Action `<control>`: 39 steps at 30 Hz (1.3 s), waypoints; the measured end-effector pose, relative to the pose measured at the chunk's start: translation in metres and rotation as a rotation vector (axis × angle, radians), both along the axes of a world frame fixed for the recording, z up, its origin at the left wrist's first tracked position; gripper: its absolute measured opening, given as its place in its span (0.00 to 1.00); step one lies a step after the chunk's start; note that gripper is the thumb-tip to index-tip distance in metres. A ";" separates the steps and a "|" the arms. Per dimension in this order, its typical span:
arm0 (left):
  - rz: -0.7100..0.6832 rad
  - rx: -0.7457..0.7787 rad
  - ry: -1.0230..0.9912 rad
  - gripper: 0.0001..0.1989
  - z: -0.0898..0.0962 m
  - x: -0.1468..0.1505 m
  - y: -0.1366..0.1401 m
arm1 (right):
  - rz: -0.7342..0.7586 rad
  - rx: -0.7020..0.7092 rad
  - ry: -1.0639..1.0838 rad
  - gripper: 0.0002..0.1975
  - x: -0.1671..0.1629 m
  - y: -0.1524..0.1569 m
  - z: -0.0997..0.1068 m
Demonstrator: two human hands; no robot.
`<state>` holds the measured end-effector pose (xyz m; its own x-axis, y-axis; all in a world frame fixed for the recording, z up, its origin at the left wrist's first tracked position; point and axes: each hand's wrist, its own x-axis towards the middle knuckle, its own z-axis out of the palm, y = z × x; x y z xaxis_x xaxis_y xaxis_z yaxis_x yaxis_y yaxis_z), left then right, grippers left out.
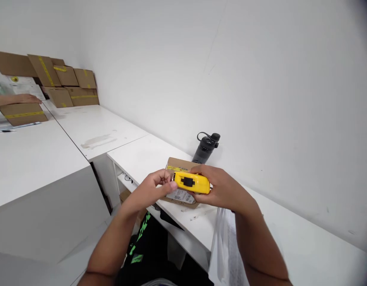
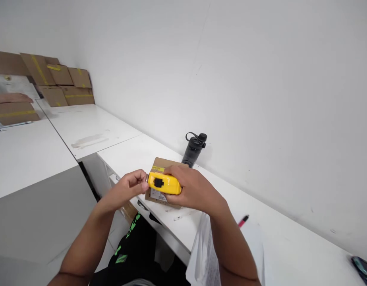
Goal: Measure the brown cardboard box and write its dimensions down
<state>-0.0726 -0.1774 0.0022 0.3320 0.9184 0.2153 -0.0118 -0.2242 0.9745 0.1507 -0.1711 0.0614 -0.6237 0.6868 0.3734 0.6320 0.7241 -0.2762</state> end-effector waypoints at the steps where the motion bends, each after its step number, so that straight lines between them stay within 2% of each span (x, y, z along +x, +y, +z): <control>1: -0.057 -0.028 -0.012 0.18 0.001 -0.004 0.007 | -0.001 -0.005 0.007 0.15 0.002 0.000 -0.001; 3: -0.041 -0.055 -0.053 0.21 0.002 -0.010 0.026 | -0.055 -0.033 0.058 0.14 0.016 0.002 -0.003; 5: 0.081 -0.058 -0.038 0.23 0.000 -0.013 0.047 | -0.166 -0.113 0.139 0.14 0.040 0.009 -0.008; 8: 0.193 -0.064 0.124 0.24 -0.007 -0.015 0.073 | -0.310 -0.310 0.260 0.17 0.081 0.027 -0.027; 11: 0.199 -0.086 0.288 0.24 -0.018 -0.013 0.087 | -0.308 -0.496 0.326 0.20 0.108 0.046 -0.050; 15: 0.236 -0.084 0.416 0.25 -0.034 -0.001 0.097 | -0.272 -0.590 0.327 0.18 0.115 0.060 -0.066; 22: 0.216 -0.115 0.483 0.27 -0.042 0.011 0.103 | -0.388 -0.586 0.309 0.18 0.110 0.059 -0.064; 28: 0.176 -0.086 0.497 0.25 -0.030 0.003 0.103 | -0.406 -0.457 0.246 0.15 0.106 0.048 -0.050; 31: 0.174 -0.040 0.488 0.23 -0.013 0.000 0.109 | -0.442 -0.331 0.203 0.20 0.097 0.027 -0.036; 35: 0.187 0.006 0.501 0.19 0.013 0.009 0.130 | -0.480 -0.098 0.039 0.38 0.061 -0.015 -0.027; 36: 0.186 0.018 0.516 0.18 0.018 0.014 0.136 | -0.459 -0.041 -0.030 0.38 0.048 -0.024 -0.028; 39: 0.193 0.078 0.591 0.17 0.026 0.039 0.154 | -0.447 0.126 -0.135 0.29 0.007 -0.043 -0.039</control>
<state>-0.0338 -0.0238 0.0284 0.2455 0.9626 0.1148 0.5721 -0.2395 0.7845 0.1581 -0.2140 0.0223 -0.3260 0.8531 0.4073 0.9132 0.3956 -0.0977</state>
